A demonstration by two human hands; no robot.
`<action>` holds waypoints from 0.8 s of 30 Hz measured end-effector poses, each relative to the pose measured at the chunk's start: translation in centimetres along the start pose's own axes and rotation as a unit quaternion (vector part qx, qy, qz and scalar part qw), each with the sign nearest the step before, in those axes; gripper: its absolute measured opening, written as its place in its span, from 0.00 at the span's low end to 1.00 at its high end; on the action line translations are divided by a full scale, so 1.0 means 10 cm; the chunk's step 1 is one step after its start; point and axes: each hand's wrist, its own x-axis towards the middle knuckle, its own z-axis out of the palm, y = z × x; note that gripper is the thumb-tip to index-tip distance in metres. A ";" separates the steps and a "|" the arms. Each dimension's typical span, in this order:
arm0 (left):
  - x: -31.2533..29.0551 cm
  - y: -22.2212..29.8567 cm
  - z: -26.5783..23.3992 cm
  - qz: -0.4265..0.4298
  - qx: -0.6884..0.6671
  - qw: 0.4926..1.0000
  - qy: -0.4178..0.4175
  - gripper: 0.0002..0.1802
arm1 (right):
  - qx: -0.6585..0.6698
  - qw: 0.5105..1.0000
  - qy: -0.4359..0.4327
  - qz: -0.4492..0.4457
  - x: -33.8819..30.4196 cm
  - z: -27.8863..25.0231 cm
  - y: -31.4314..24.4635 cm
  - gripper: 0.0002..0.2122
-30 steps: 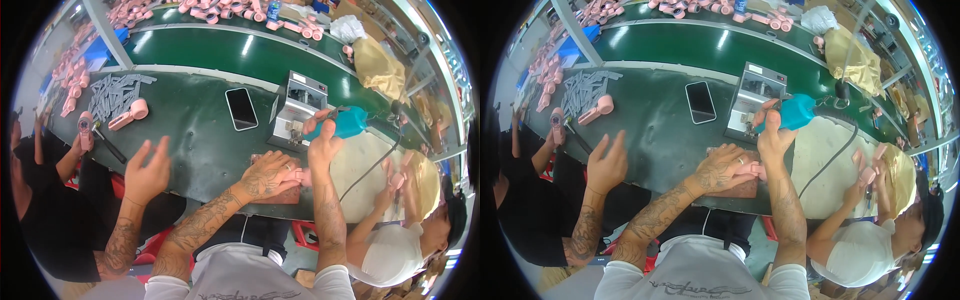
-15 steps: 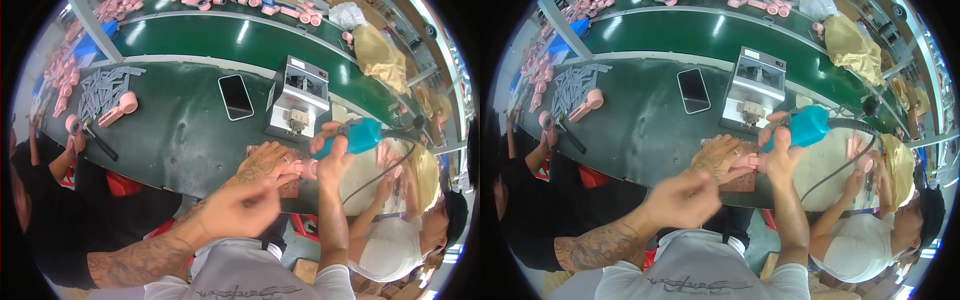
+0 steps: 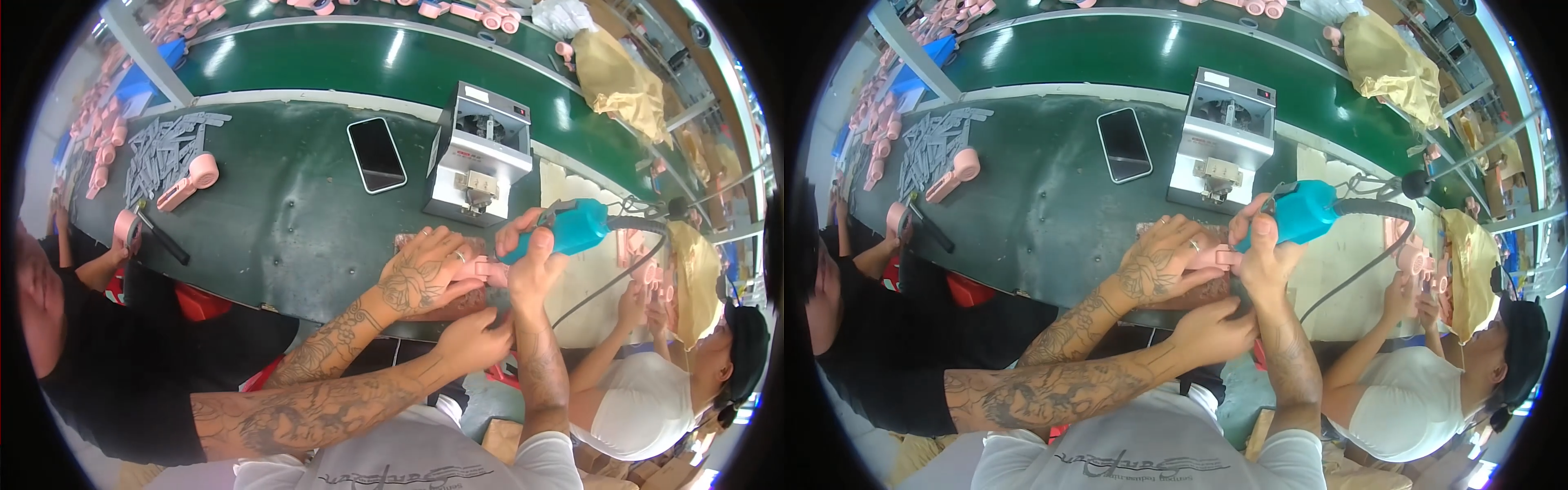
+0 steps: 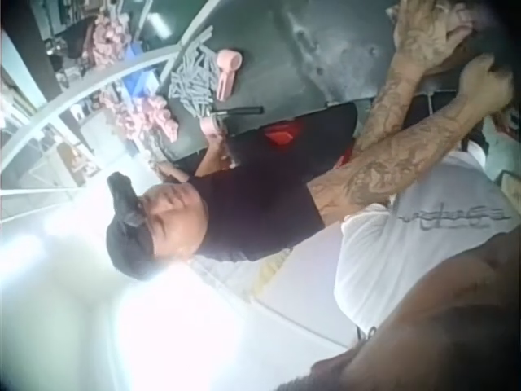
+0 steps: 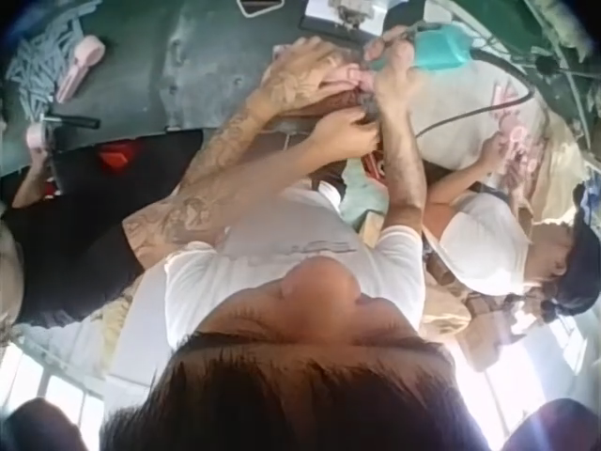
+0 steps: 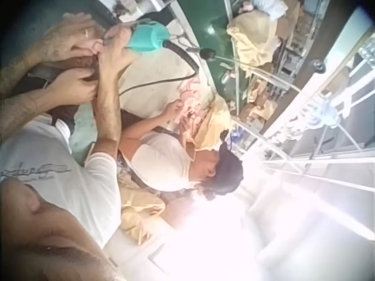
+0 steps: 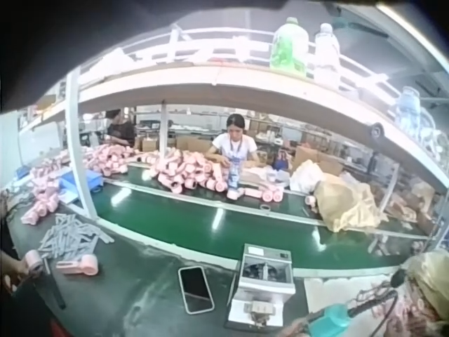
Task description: The person assembles handheld fans on a production line by fitting the plastic fan components together, driving screws into the casings using an electric screwdriver, and setting the assembled fans aside.
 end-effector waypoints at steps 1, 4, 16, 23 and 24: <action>-0.01 -0.01 -0.02 -0.003 0.003 1.000 -0.003 0.26 | 0.004 1.000 0.000 0.002 0.01 0.01 0.01 0.24; 0.02 -0.02 0.00 -0.013 0.006 0.999 -0.033 0.27 | 0.009 1.000 0.013 -0.009 0.01 0.05 0.01 0.22; 0.02 0.03 -0.01 -0.007 0.035 0.999 -0.006 0.26 | -0.068 0.998 0.015 0.003 0.20 0.10 -0.14 0.26; -0.01 -0.01 0.00 0.007 0.020 1.000 0.007 0.24 | -0.077 0.993 0.000 -0.086 0.63 0.38 -0.03 0.23; -0.03 -0.01 0.01 0.009 0.026 1.000 0.006 0.23 | -0.073 0.992 -0.014 -0.106 0.67 0.40 0.05 0.20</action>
